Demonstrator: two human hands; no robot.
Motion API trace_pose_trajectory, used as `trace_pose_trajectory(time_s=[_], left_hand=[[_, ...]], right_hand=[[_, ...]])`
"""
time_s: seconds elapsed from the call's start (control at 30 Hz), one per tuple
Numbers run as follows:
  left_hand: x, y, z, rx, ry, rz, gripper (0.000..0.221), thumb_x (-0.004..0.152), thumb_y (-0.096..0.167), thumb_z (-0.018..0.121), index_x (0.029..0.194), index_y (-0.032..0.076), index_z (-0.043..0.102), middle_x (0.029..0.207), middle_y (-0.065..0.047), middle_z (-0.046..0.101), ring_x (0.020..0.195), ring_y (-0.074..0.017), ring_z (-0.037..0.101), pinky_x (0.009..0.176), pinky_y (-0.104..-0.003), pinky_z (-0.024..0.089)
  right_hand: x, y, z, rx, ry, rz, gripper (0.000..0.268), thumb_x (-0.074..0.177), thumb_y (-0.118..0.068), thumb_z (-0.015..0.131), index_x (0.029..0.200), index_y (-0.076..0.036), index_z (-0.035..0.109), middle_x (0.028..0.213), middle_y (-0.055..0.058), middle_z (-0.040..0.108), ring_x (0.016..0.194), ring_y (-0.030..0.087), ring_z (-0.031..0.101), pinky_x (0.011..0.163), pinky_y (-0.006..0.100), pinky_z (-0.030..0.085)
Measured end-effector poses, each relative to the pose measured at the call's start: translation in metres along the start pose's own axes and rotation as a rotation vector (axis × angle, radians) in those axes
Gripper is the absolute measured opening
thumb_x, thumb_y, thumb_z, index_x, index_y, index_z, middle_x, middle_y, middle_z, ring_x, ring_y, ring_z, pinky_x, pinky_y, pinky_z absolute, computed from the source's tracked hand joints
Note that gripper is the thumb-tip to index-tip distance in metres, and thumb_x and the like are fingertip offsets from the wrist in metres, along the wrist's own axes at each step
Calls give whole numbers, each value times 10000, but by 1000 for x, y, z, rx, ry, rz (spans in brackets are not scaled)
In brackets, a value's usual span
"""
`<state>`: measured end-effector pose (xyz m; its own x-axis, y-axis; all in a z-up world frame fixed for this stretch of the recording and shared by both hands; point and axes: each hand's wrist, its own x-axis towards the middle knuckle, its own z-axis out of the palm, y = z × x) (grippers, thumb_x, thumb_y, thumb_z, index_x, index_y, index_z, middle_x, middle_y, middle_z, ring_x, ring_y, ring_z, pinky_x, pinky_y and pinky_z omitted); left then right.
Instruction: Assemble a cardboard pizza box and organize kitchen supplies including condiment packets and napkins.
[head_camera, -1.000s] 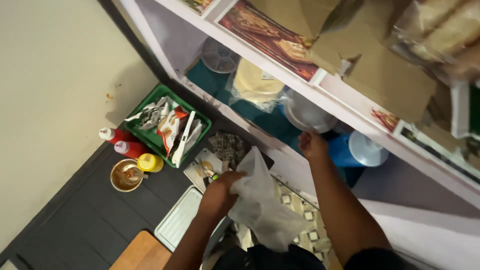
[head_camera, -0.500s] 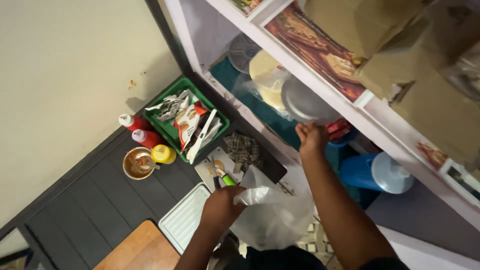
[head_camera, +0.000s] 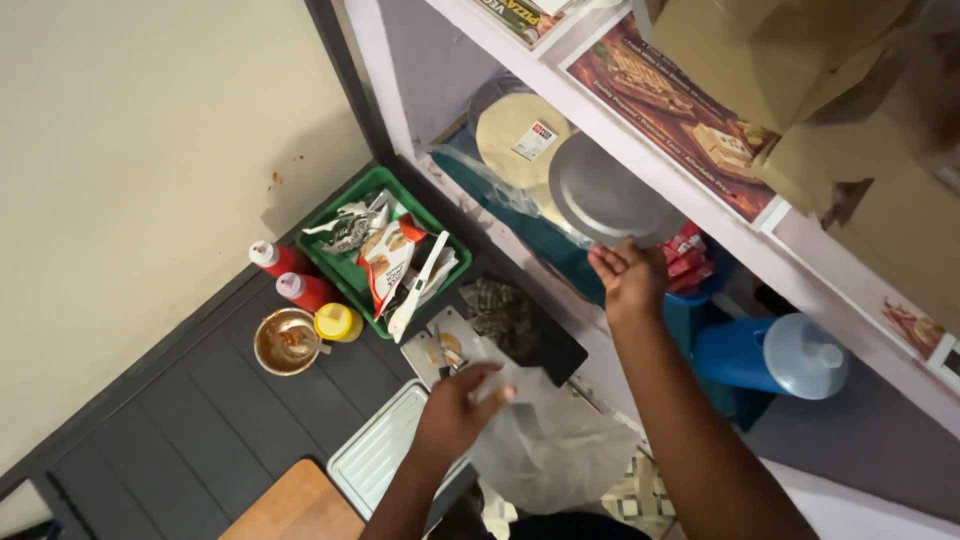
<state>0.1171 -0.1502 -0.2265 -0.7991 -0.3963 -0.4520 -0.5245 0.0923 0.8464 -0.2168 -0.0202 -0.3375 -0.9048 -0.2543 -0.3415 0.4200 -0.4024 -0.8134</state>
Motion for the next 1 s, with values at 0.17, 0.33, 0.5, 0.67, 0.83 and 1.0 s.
trace_pose_trajectory(time_s=[0.17,0.33,0.5,0.67,0.83,1.0], left_hand=[[130,-19,9,-460,279,138,644,931,499,720,1286,-36,666,1102,-157,755,908,-197,681,796,-343,538],[280,6,-3,-162,474,57,691,888,583,792,983,-98,721,877,-228,729,816,-330,667,783,-431,540],[354,45,-17,-351,467,-136,648,801,607,799,833,-33,702,748,-162,694,679,-322,672,696,-468,535],[506,-66,61,-338,514,136,356,733,243,832,701,-66,659,725,-206,701,607,-322,631,586,-477,513],[441,-34,93,-44,428,223,309,849,200,721,731,-78,658,772,-234,709,727,-327,680,702,-427,522],[439,-43,154,-175,422,234,737,810,315,801,1326,-116,496,1035,-241,742,989,-362,712,885,-405,546]], right_hand=[[-56,-32,-40,16,-27,19,287,1036,-161,585,1269,-23,489,1076,163,649,970,353,699,937,541,599],[-103,-66,-111,-8,25,14,246,1004,-95,631,1232,-43,551,1011,125,691,948,300,700,905,491,603],[-156,-110,-122,-20,142,8,305,1000,-103,623,1305,-98,613,1046,66,701,926,202,676,878,418,569],[-177,-132,-131,-101,184,-27,269,1033,-101,627,1294,-50,588,1036,96,679,924,230,674,884,423,569],[-170,-136,-105,-65,158,-38,290,1016,-76,648,1298,-69,584,1045,74,669,925,221,676,889,413,569],[-141,-121,-96,-104,78,-21,284,980,-133,655,1252,-84,591,1051,104,692,927,278,700,861,441,575]])
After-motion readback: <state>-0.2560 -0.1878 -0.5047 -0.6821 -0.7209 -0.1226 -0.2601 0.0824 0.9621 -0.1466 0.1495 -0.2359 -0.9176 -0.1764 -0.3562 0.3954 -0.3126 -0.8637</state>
